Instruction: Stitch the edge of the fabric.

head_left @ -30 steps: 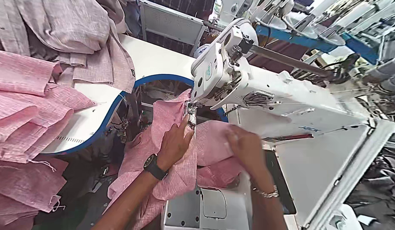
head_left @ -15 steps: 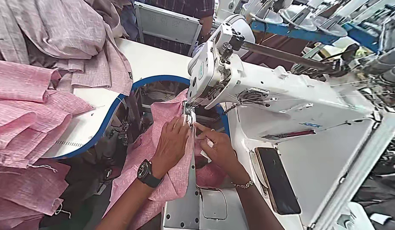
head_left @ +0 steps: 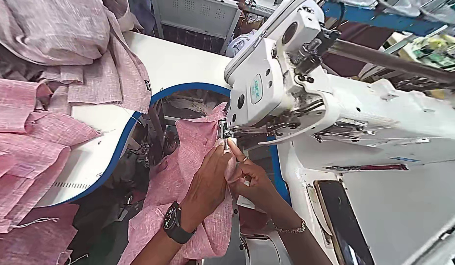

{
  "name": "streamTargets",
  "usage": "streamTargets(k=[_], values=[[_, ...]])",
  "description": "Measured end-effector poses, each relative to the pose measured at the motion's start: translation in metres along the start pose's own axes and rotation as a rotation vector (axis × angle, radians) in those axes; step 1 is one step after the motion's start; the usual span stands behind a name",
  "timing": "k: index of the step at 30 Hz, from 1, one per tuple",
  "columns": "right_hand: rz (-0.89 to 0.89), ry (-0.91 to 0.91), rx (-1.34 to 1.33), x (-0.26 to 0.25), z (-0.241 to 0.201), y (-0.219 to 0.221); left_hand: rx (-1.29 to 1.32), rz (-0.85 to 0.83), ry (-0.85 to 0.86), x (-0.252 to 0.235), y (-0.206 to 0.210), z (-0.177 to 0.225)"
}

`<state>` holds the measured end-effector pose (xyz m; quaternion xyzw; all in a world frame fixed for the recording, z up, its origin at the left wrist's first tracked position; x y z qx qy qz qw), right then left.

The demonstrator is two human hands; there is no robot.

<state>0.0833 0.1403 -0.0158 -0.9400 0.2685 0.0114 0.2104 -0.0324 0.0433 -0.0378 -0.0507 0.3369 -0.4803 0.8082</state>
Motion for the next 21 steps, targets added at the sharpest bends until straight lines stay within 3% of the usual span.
streamTargets(k=[5,10,16,19,21], values=[[0.175,-0.054,0.285,0.003,-0.010,0.006,-0.001,0.000,-0.019,-0.005,0.001,0.001],[0.119,0.053,0.011,0.001,0.003,-0.002,-0.043,0.014,-0.051,-0.007,0.006,0.002],[0.191,0.052,0.062,-0.001,0.000,0.003,-0.029,0.073,-0.061,-0.011,0.008,0.001],[0.330,0.021,0.199,0.003,-0.005,0.017,-0.017,0.155,-0.116,-0.014,0.009,-0.002],[0.441,-0.063,0.452,0.000,-0.013,0.025,-0.011,0.203,-0.122,-0.024,0.010,-0.007]])
Point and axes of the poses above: each hand's wrist, its own x-axis away from the middle knuckle, its own y-axis out of the palm, z = x × y, the point moved 3 cm from there along -x, towards the middle knuckle, and after that the axes turned 9 degrees about x, right-handed, at the moved point
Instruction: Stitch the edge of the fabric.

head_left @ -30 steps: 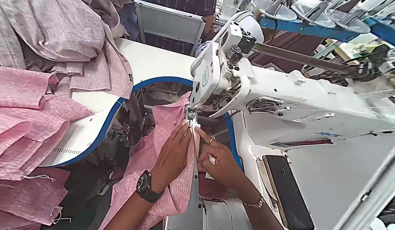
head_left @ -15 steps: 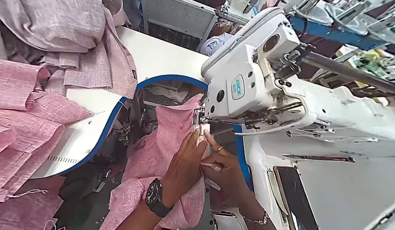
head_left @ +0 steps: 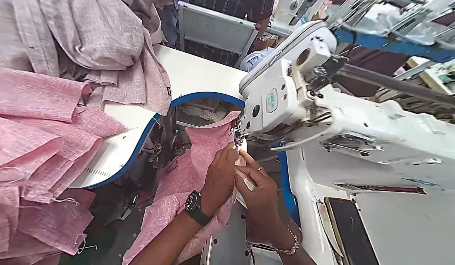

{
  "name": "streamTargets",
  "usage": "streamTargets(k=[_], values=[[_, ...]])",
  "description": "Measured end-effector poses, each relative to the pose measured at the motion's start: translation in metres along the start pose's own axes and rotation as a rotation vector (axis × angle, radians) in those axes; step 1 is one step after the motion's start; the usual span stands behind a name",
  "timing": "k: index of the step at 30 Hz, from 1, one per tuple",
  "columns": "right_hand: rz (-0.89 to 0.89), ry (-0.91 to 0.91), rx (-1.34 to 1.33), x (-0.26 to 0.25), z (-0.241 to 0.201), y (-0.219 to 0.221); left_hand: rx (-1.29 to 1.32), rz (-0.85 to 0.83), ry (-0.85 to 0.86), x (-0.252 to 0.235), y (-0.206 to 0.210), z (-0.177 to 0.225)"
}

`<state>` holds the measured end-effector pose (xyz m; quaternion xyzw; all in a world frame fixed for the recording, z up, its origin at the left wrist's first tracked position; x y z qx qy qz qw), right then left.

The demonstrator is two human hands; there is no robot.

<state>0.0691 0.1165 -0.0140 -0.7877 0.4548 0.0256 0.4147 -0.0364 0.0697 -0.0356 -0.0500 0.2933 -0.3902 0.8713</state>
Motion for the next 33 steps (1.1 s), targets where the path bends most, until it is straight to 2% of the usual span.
streamTargets(k=[2,3,5,7,8,9,11,13,17,19,24,28,31,33], values=[[0.082,-0.082,0.290,0.004,-0.013,-0.004,0.016,-0.003,-0.027,-0.005,-0.001,-0.002],[0.053,-0.067,0.394,0.012,-0.022,-0.014,0.029,-0.040,-0.072,-0.002,-0.006,0.002],[-0.059,0.003,0.507,0.039,-0.041,-0.050,0.111,-0.215,-0.263,0.011,-0.032,0.019],[-0.122,-0.034,0.639,0.061,-0.048,-0.087,0.128,-0.412,-0.412,0.035,-0.058,0.035],[-0.145,-0.125,0.761,0.064,-0.044,-0.104,0.090,-0.446,-0.413,0.050,-0.062,0.042],[-0.133,-0.242,0.897,0.062,-0.036,-0.114,0.030,-0.403,-0.344,0.062,-0.062,0.046],[-0.093,-0.436,1.092,0.052,-0.032,-0.118,-0.074,-0.198,-0.145,0.072,-0.058,0.047],[-0.132,-0.448,1.070,0.054,-0.054,-0.101,-0.039,-0.106,-0.079,0.072,-0.054,0.047],[-0.257,-0.177,0.586,0.075,-0.083,-0.044,0.239,-0.210,-0.235,0.080,-0.044,0.034],[-0.289,-0.117,0.521,0.072,-0.082,-0.029,0.309,-0.230,-0.301,0.080,-0.042,0.022],[-0.386,-0.088,0.601,0.045,-0.074,-0.022,0.540,-0.209,-0.380,0.065,-0.026,-0.005],[-0.370,-0.065,0.633,0.025,-0.067,-0.014,0.644,-0.163,-0.372,0.043,-0.013,-0.019],[-0.243,-0.081,0.652,0.033,-0.060,-0.019,0.515,-0.206,-0.349,0.037,-0.018,-0.010],[-0.133,-0.159,0.731,0.046,-0.066,-0.030,0.369,-0.220,-0.262,0.047,-0.035,0.011]])
Point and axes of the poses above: each hand's wrist, its own x-axis away from the middle knuckle, its own y-axis out of the palm, z = x × y, the point moved 3 cm from there along -x, towards the middle knuckle, and after that the axes turned 9 degrees about x, right-handed, at the moved point
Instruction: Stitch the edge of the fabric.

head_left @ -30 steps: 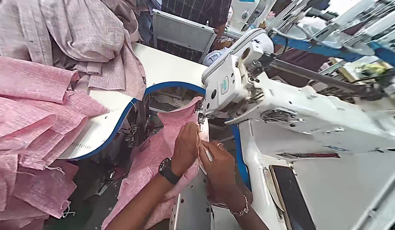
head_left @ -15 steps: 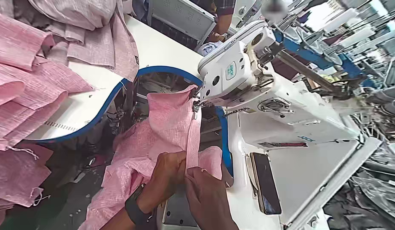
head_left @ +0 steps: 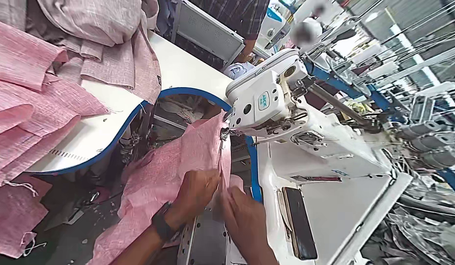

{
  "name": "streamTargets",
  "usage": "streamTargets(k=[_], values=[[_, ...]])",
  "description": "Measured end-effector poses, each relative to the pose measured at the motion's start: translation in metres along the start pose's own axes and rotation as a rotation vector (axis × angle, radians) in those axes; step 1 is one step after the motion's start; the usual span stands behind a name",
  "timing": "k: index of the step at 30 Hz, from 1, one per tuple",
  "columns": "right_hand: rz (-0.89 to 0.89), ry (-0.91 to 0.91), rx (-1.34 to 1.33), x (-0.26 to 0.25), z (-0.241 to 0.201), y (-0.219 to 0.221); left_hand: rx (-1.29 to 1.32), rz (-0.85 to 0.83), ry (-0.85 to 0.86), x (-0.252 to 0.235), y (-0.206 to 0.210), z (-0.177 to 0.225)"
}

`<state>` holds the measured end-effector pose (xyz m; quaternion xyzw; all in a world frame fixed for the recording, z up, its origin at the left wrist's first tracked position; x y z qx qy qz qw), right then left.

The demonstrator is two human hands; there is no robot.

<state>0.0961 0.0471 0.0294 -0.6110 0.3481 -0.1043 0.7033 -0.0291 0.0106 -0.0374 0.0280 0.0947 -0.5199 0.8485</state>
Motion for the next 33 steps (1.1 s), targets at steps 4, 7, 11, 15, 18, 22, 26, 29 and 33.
streamTargets(k=[4,7,11,15,18,22,26,29,33], values=[[0.055,-0.114,0.109,0.016,-0.014,0.004,0.076,-0.032,0.008,0.028,0.004,-0.006],[-0.033,-0.154,0.175,-0.003,-0.019,0.010,0.246,-0.114,-0.094,0.006,0.001,-0.018],[-0.151,-0.058,0.105,-0.022,-0.019,0.020,0.375,-0.072,-0.067,-0.019,0.002,-0.029],[-0.115,0.041,0.120,0.009,-0.001,0.018,0.133,-0.116,-0.143,0.003,-0.013,-0.012],[-0.787,0.223,0.243,0.020,0.030,0.018,-0.096,-0.051,-0.127,0.046,-0.053,-0.020],[-1.128,0.057,-0.212,0.009,0.101,0.074,-0.172,0.009,0.059,0.051,-0.061,-0.001],[-0.529,-0.273,-0.424,0.014,0.051,-0.032,-0.119,-0.002,0.180,0.070,-0.008,0.013],[-0.476,-0.277,0.077,0.046,-0.040,-0.050,-0.165,0.063,0.185,0.071,0.010,0.002],[-0.666,-0.085,0.246,0.033,-0.046,-0.037,-0.030,0.048,0.089,0.045,0.005,-0.012]])
Point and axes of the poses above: each hand's wrist, its own x-axis away from the middle knuckle, its own y-axis out of the palm, z = x × y, the point moved 3 cm from there along -x, towards the middle knuckle, and after that the axes turned 9 degrees about x, right-handed, at the moved point
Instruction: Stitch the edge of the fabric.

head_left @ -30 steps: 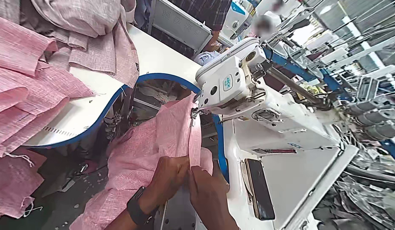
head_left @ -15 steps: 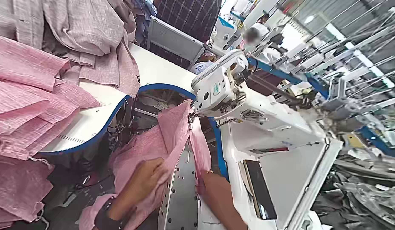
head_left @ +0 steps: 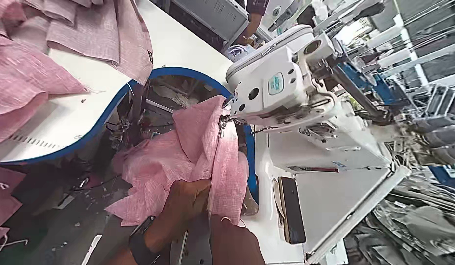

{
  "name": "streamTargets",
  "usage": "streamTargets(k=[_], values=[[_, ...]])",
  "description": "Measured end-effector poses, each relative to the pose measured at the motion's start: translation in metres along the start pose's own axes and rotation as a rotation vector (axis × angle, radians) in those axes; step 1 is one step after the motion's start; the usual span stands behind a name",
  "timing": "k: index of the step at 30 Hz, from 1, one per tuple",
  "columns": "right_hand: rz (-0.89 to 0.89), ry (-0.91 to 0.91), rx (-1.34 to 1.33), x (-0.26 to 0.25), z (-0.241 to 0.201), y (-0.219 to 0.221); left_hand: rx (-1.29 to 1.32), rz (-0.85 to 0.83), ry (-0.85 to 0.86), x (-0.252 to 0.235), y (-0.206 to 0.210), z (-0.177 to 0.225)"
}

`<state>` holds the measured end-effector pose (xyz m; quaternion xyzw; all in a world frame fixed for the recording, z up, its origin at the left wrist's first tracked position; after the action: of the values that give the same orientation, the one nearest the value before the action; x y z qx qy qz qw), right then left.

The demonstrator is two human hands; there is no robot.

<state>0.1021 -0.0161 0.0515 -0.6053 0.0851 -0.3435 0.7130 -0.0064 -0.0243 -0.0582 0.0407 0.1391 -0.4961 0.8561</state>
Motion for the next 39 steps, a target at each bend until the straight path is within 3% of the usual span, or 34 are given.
streamTargets(k=[4,12,20,22,25,29,32,34,36,37,39], values=[[0.182,0.026,-0.019,-0.018,0.008,-0.003,0.080,0.026,-0.051,-0.020,0.004,-0.008],[0.407,0.117,-0.005,-0.043,0.022,-0.001,0.024,-0.041,0.078,-0.020,-0.006,0.004],[0.621,0.267,-0.207,-0.013,0.045,0.054,0.227,0.023,-0.100,-0.052,0.008,-0.014],[0.683,0.240,-0.256,-0.007,0.052,0.055,0.095,-0.004,-0.075,-0.046,0.004,-0.004],[0.763,0.037,-0.226,-0.015,0.048,0.045,-0.098,0.018,0.033,-0.021,0.005,0.006],[0.797,-0.170,0.092,-0.051,0.026,0.028,0.002,0.062,0.003,-0.027,0.007,-0.001],[0.795,-0.107,0.140,-0.063,0.031,0.031,0.114,0.086,-0.057,-0.043,0.009,-0.008],[0.809,0.027,0.095,-0.054,0.037,0.044,0.094,0.100,-0.044,-0.040,0.007,-0.003],[0.708,0.181,0.065,-0.041,0.047,0.057,-0.010,0.157,0.008,-0.028,0.000,0.006],[0.533,0.258,0.064,-0.036,0.054,0.063,-0.072,0.165,0.033,-0.018,-0.003,0.007],[-0.112,0.416,-0.024,-0.038,0.073,0.073,-0.163,0.087,0.012,0.000,-0.010,0.005]])
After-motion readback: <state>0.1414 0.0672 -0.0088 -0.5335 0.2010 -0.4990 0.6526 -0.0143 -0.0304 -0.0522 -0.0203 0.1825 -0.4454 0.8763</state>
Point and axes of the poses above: each hand's wrist, its own x-axis away from the middle knuckle, its own y-axis out of the palm, z = x × y, the point moved 3 cm from there along -x, towards the middle knuckle, and after that the axes turned 9 degrees about x, right-handed, at the moved point
